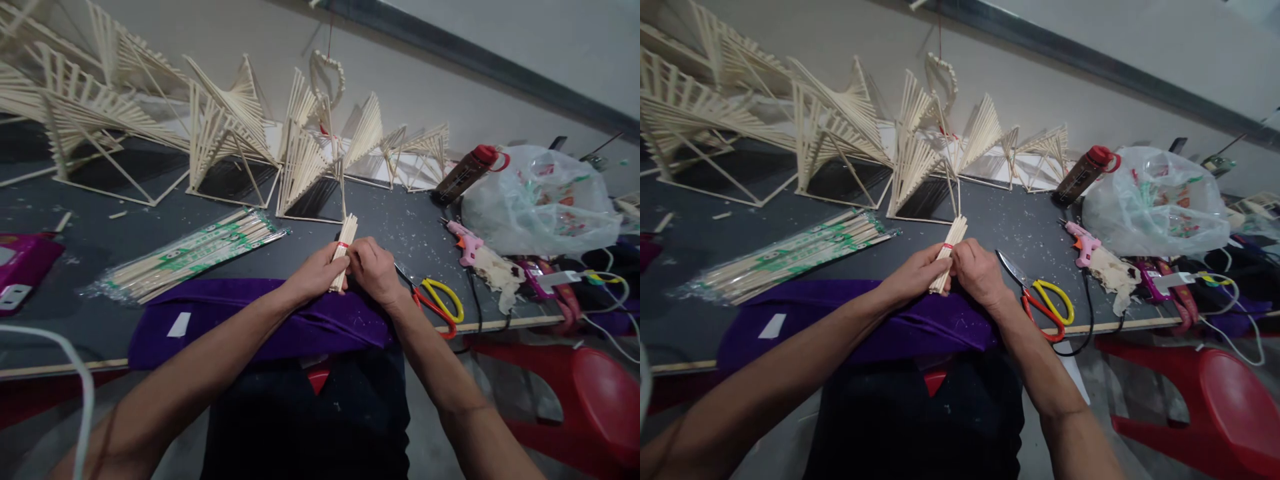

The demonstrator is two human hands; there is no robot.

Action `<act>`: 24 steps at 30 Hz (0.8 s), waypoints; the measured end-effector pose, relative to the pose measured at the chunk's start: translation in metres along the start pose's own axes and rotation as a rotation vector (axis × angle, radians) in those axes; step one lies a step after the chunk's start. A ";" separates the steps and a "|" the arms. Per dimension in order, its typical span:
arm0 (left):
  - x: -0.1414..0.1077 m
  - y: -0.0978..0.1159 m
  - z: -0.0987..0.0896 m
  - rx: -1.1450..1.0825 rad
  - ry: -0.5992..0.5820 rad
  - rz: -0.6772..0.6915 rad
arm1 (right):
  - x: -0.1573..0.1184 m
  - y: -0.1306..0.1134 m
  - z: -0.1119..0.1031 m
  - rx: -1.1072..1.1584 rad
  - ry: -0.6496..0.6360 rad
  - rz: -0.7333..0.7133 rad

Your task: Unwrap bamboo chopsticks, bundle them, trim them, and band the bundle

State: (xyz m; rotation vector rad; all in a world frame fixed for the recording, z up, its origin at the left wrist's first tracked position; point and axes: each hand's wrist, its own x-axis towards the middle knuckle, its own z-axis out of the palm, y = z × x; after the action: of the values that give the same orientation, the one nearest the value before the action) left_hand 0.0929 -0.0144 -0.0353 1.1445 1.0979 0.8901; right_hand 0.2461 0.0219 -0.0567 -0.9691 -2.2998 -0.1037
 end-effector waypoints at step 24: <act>0.000 0.002 0.006 -0.153 0.078 -0.004 | 0.009 0.005 -0.011 0.952 -0.076 0.521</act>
State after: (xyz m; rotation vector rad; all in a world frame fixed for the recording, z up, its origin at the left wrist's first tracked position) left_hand 0.0982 -0.0158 -0.0334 0.9883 1.0755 1.0045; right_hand 0.2509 0.0277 -0.0438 -0.9783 -1.7220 1.1387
